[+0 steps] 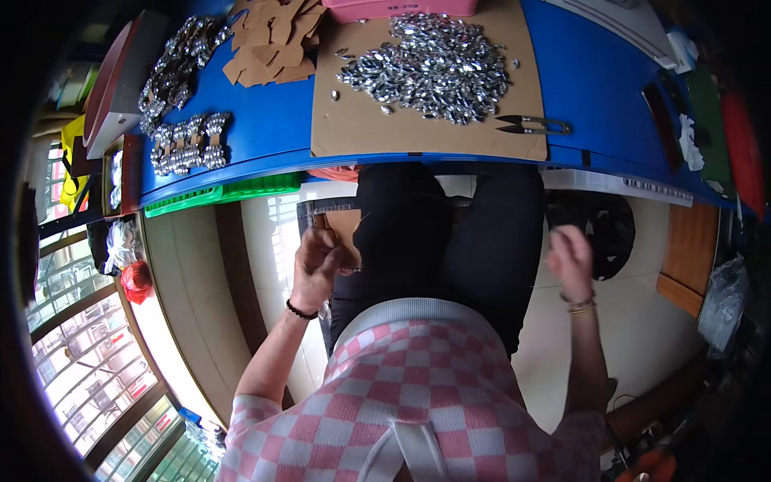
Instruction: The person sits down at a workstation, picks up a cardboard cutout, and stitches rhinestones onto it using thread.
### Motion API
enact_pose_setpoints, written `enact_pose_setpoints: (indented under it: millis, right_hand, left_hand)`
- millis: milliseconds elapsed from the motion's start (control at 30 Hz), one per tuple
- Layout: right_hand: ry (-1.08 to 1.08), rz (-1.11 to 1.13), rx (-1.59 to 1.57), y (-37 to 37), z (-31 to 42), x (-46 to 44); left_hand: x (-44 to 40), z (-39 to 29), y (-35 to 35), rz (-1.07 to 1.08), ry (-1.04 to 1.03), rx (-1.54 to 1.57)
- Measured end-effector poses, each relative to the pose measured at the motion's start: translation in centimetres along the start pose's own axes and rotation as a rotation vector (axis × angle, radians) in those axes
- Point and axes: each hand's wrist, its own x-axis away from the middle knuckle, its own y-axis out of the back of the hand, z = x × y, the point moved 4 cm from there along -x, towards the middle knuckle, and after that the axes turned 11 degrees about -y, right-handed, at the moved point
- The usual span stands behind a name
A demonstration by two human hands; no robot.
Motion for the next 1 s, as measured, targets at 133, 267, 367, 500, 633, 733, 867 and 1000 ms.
enact_pose_setpoints:
  millis: [133,267,367,500,633,733,867,1000]
  right_hand:
    - [0.209,0.366,0.11,-11.2,4.7,3.6]
    - [0.611,0.402,0.372,-16.9,7.4,6.2]
    - [0.703,0.364,0.465,-18.4,6.2,6.3]
    - [0.673,0.34,0.507,-18.5,5.9,6.3]
    - [0.677,0.315,0.53,-18.6,5.7,6.2]
    - [0.688,0.312,0.525,-18.8,5.8,6.1]
    - [0.691,0.307,0.516,-18.9,5.7,6.1]
    - [0.674,0.304,0.507,-18.7,5.6,6.1]
  left_hand:
    - [0.8,0.1,-2.9,0.076,0.092,-0.018]
    - [1.4,0.0,-4.8,0.108,0.072,-0.003]
    - [1.6,0.0,-5.3,0.069,0.03,0.0]
    - [1.6,0.1,-5.8,0.023,0.016,0.001]
    - [1.5,0.1,-6.0,0.005,0.005,-0.05]
    - [1.5,0.0,-6.0,-0.007,-0.029,-0.051]
    - [1.7,0.3,-6.0,-0.024,-0.048,-0.089]
    - [1.8,0.4,-6.2,-0.033,-0.039,-0.104]
